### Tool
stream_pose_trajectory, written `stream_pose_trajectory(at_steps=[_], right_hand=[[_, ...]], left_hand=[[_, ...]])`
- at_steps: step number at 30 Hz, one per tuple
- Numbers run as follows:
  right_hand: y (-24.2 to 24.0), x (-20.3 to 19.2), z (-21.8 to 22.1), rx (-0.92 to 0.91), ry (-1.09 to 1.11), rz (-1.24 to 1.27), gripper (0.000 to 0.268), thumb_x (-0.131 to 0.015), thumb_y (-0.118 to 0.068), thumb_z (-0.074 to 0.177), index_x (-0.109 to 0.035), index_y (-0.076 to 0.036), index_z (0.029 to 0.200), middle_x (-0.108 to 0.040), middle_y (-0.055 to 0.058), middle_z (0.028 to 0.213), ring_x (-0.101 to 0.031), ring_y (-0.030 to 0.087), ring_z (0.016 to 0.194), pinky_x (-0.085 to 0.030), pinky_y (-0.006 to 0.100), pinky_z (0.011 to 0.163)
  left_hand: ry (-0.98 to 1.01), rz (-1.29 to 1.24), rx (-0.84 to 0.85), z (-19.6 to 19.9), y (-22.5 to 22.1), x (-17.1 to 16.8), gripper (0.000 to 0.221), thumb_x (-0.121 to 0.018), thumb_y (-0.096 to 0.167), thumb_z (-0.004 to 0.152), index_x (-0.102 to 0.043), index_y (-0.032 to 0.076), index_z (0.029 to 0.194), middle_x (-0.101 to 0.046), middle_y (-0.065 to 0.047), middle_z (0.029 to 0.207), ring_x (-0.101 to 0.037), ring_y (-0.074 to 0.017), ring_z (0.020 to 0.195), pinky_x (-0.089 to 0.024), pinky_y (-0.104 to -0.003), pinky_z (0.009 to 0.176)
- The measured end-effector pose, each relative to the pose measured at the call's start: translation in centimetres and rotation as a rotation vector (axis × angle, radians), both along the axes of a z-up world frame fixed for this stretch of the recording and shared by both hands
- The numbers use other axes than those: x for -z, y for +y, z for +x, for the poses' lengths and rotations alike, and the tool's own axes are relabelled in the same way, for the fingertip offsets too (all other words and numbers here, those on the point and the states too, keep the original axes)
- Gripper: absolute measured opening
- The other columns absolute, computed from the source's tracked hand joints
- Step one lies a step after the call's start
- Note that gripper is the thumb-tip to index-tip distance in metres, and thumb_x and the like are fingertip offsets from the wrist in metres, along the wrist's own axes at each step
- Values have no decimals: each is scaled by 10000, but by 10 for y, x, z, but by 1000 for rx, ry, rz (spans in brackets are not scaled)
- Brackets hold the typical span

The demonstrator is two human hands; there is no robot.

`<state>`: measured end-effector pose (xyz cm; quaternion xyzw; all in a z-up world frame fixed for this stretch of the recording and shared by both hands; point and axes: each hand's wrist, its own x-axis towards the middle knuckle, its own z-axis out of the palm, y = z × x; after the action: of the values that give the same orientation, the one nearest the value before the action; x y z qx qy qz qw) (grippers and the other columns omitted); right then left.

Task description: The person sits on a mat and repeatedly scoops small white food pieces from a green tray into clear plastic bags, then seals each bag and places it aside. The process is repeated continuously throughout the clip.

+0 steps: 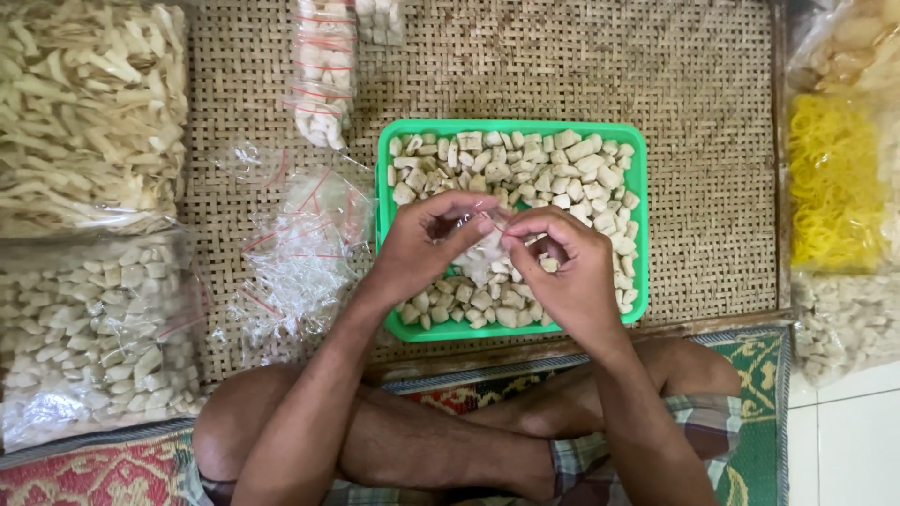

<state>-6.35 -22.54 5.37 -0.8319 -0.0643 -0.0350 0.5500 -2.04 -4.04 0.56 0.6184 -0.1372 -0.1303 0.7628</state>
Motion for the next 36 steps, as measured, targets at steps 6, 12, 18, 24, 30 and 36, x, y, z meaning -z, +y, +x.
stream_pose_trajectory(at_steps=[6,12,18,24,30,36], right_hand=[[5,-4,0,52,94,-9,295,-726,39,902,-670,48,1192,-698,194,1002,-652,231,870,-570,300,618],[8,16,15,112,218,103,208,-735,-21,936,-725,31,1137,-750,147,1067,-727,174,937,-611,256,691],[20,0,27,77,187,72,193,-738,-29,942,-747,8,1131,-754,169,1048,-734,217,946,-624,292,724],[19,15,47,-68,194,3,262,-749,-5,906,-729,42,1162,-753,214,1052,-736,257,975,-593,284,684],[18,15,70,-174,291,78,131,-705,-35,959,-759,21,1065,-747,144,943,-705,155,866,-571,232,633],[28,-9,74,-166,299,63,125,-727,-56,948,-786,-28,1054,-730,103,821,-578,78,724,-490,211,584]], left_hand=[[52,-37,-17,1,-2,7,174,-715,114,975,-750,73,1141,-788,-90,1024,-676,-102,987,-580,-354,920],[23,46,-81,3,4,6,200,-755,111,940,-755,67,1135,-793,-105,1029,-699,-126,1014,-584,-348,916],[-82,0,-215,10,6,17,158,-760,32,933,-772,38,1090,-788,-137,1005,-705,-152,992,-599,-344,884],[-204,11,-302,20,12,38,166,-802,39,900,-805,94,1056,-760,-84,1006,-714,-142,969,-597,-312,881],[-141,-43,-343,22,14,33,179,-808,-16,870,-797,52,1036,-766,-94,993,-722,-145,959,-606,-279,876],[-88,-63,-393,23,21,28,170,-858,-29,809,-783,-12,961,-772,-128,951,-736,-172,921,-645,-284,836]])
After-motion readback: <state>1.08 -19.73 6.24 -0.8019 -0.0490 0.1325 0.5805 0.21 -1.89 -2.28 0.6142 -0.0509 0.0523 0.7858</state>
